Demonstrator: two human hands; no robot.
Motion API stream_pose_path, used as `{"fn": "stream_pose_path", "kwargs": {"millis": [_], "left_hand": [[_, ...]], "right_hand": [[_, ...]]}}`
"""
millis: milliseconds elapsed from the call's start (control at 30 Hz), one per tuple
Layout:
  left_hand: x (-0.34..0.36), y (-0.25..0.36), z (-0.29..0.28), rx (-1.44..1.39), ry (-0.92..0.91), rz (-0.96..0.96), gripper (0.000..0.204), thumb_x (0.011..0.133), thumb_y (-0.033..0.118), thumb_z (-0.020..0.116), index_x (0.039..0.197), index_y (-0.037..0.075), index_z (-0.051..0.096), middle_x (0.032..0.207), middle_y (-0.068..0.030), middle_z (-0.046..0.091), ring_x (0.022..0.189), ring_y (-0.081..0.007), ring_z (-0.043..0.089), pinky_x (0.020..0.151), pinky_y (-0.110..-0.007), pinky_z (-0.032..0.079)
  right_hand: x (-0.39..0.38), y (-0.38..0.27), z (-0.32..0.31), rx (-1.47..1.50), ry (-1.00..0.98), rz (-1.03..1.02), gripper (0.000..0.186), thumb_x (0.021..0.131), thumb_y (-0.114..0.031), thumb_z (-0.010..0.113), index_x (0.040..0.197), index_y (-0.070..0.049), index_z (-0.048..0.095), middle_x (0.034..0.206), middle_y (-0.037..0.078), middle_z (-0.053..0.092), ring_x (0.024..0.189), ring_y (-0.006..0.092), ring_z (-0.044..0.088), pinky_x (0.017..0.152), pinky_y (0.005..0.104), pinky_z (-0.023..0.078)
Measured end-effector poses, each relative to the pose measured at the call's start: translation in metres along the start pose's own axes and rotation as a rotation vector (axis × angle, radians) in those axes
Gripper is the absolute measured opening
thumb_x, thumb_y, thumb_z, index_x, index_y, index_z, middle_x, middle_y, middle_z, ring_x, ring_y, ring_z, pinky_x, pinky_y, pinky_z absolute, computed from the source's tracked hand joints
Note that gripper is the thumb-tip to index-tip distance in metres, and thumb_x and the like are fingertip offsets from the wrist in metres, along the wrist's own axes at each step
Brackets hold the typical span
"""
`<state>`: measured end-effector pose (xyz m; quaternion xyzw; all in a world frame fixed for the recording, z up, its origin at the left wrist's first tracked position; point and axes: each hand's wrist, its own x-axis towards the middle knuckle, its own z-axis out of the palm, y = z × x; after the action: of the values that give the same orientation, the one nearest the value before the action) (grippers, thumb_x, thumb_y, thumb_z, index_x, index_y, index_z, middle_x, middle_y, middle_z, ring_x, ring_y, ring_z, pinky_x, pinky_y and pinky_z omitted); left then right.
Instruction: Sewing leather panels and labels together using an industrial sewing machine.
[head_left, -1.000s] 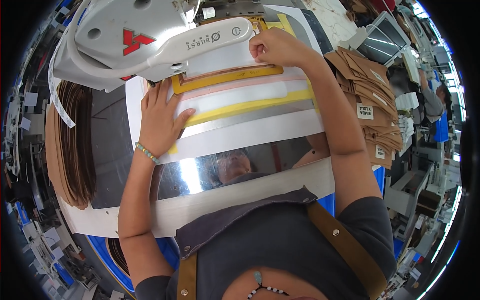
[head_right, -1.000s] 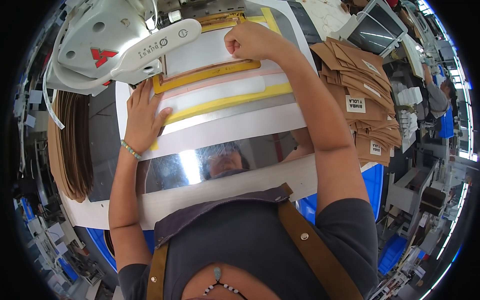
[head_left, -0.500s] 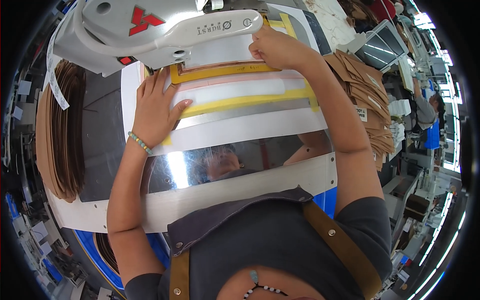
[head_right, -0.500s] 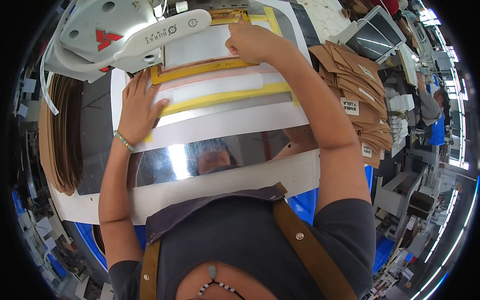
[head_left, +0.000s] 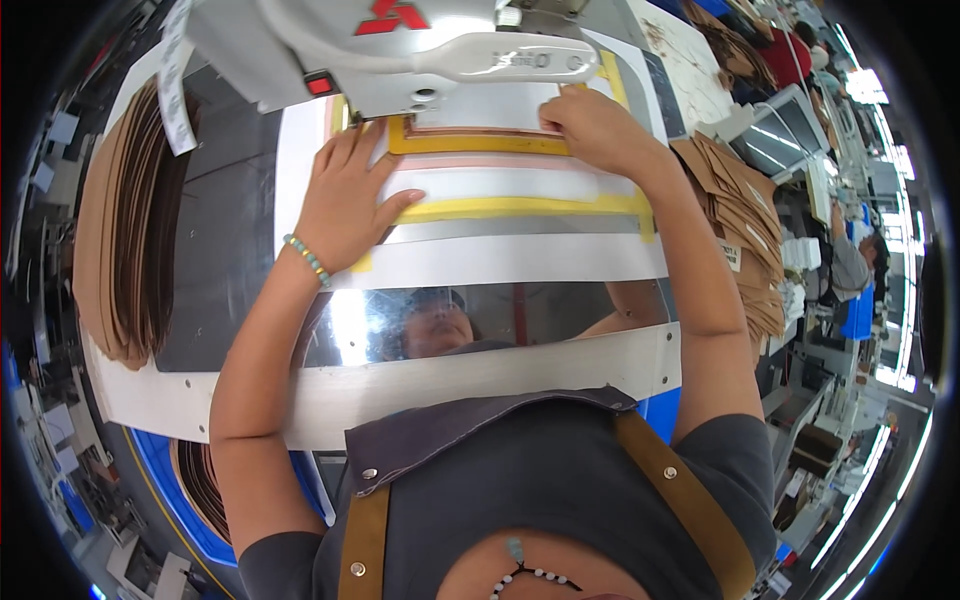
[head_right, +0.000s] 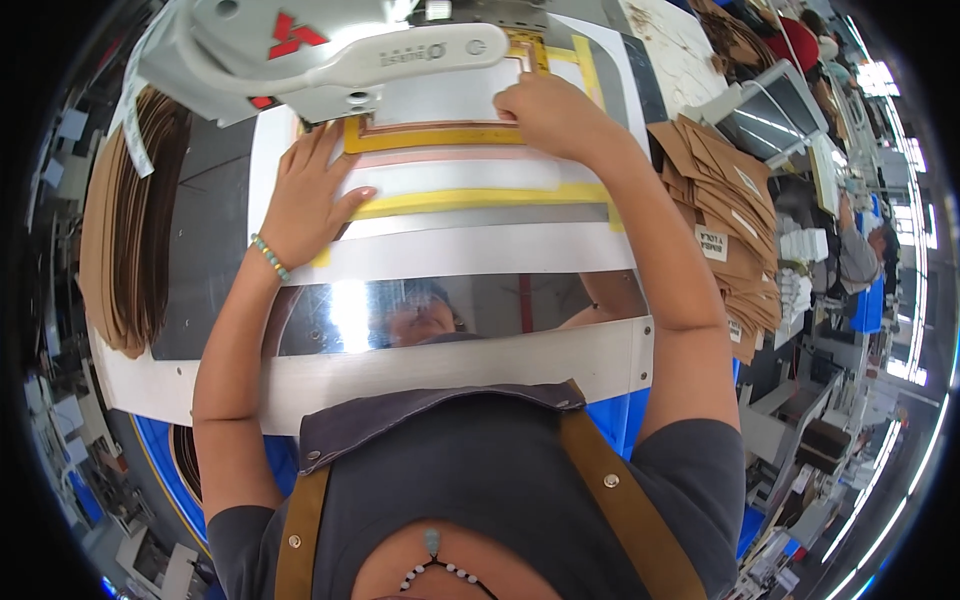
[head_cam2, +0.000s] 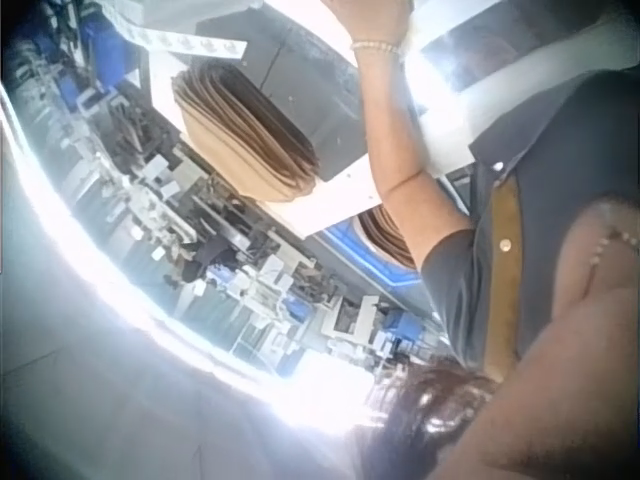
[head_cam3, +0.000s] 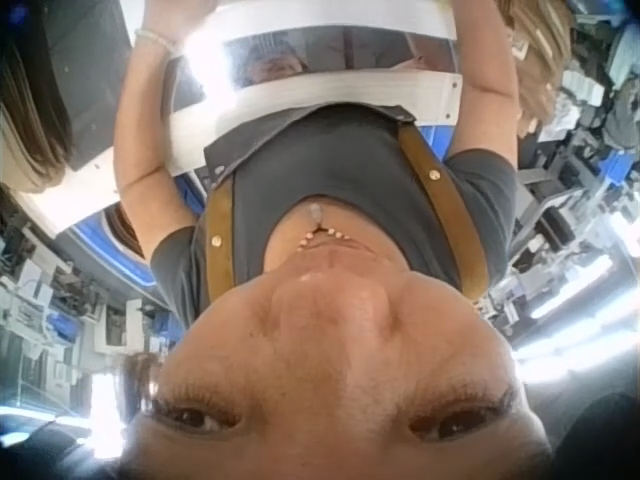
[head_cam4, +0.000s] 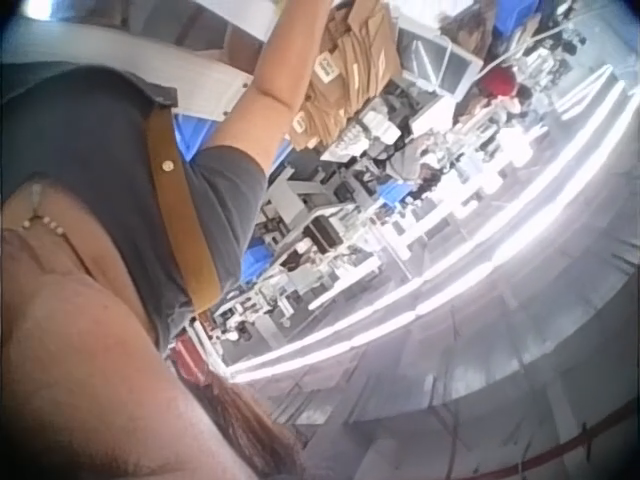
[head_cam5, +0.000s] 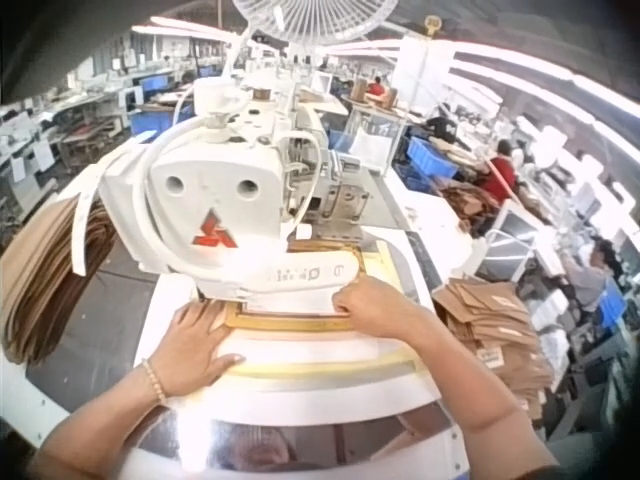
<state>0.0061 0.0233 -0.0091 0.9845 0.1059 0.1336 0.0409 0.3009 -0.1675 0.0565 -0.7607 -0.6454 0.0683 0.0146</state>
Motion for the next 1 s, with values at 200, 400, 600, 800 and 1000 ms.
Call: {"fn": "stream_pose_path", "kwargs": {"millis": [200,400,600,800,1000], "left_hand": [[0.000,0.003,0.001,-0.020,0.025,-0.011,0.065,0.105,0.058,0.053,0.143,0.006,0.066,0.163,-0.0228,0.045,0.151,-0.0428,0.037,0.128,-0.051,0.024],[0.003,0.004,0.001,-0.063,-0.015,-0.007,0.063,0.104,0.053,0.057,0.144,0.005,0.065,0.164,-0.0234,0.043,0.151,-0.0443,0.036,0.126,-0.053,0.026],[-0.003,-0.007,-0.016,-0.077,0.068,0.046,0.059,0.101,0.048,0.063,0.135,0.001,0.068,0.155,-0.0232,0.054,0.148,-0.0406,0.044,0.122,-0.049,0.035],[-0.038,-0.141,-0.087,0.162,0.460,-0.302,0.029,0.095,0.025,0.071,0.113,0.001,0.073,0.110,-0.0230,0.073,0.110,-0.0403,0.067,0.094,-0.052,0.053],[-0.100,-0.280,-0.136,0.542,0.308,-0.666,0.018,0.097,0.008,0.058,0.105,0.001,0.072,0.100,-0.0243,0.074,0.097,-0.0451,0.070,0.090,-0.054,0.055]], "right_hand": [[0.015,-0.023,-0.003,0.349,0.111,-0.094,0.038,0.092,0.004,0.051,0.113,-0.009,0.079,0.094,0.015,0.067,0.100,0.0349,0.065,0.090,0.0424,0.052],[0.052,-0.049,0.022,0.377,0.092,-0.249,0.062,0.091,0.010,0.048,0.135,-0.022,0.076,0.104,0.016,0.067,0.102,0.0363,0.066,0.095,0.0405,0.052],[0.043,-0.059,0.023,0.394,0.224,-0.200,0.051,0.092,0.006,0.051,0.131,-0.014,0.077,0.111,0.018,0.072,0.101,0.0372,0.068,0.093,0.0437,0.052],[0.008,-0.018,0.028,0.366,0.471,-0.082,0.038,0.098,0.002,0.051,0.126,-0.004,0.076,0.121,0.018,0.073,0.114,0.0340,0.067,0.103,0.0374,0.049],[0.008,-0.002,0.041,0.462,0.533,-0.026,0.032,0.099,0.000,0.054,0.119,-0.004,0.079,0.120,0.017,0.078,0.116,0.0313,0.070,0.105,0.0390,0.049]]}}
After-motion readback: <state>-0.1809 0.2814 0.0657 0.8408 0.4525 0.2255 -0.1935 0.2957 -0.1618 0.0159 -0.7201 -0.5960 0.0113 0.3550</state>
